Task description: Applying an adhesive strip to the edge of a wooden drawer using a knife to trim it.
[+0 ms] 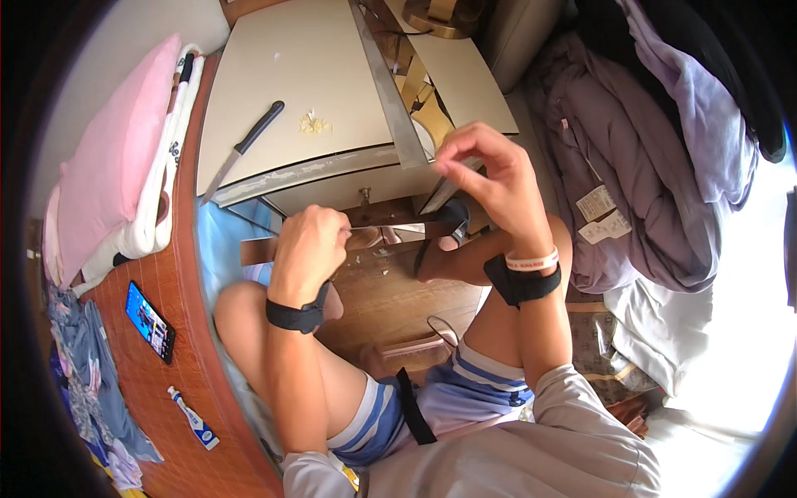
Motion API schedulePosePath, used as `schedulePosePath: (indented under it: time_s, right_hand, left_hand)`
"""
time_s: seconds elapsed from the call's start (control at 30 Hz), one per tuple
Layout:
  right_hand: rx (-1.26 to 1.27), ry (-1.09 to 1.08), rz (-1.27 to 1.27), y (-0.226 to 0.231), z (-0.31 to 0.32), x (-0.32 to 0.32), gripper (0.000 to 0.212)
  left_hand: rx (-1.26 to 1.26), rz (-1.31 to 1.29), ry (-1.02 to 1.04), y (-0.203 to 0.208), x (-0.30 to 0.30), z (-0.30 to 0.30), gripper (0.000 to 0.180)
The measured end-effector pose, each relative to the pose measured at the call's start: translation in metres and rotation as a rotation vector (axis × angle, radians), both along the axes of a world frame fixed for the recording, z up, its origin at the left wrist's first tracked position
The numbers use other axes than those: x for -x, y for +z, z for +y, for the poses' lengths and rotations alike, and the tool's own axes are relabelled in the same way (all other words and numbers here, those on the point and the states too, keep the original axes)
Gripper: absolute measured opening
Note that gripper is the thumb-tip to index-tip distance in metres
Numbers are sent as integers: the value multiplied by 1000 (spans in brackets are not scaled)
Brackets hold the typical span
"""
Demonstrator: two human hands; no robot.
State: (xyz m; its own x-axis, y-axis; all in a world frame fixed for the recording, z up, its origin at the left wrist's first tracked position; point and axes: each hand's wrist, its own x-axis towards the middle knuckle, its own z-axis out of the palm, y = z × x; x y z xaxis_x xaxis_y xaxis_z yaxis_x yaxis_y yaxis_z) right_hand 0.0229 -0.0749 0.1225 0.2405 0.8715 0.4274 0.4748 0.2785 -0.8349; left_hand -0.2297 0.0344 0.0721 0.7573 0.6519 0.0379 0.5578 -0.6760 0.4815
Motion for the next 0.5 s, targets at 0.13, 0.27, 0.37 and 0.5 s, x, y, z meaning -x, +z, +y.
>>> schedulePosePath:
  time_s: [0.13,0.27,0.37,0.5]
  right_hand:
    - [136,109,230,-8,-19,11,9]
    - [274,119,160,-7,-21,22,14]
    - [318,109,96,-10,-21,25,11]
    - [369,51,-53,-12,-16,33,11]
  left_hand:
    - [15,8,79,9,10,10,8]
    - [-41,67,202,11,24,18,10]
    - [-10,30,234,9,30,24,10]
    - [8,70,259,7,32,26,11]
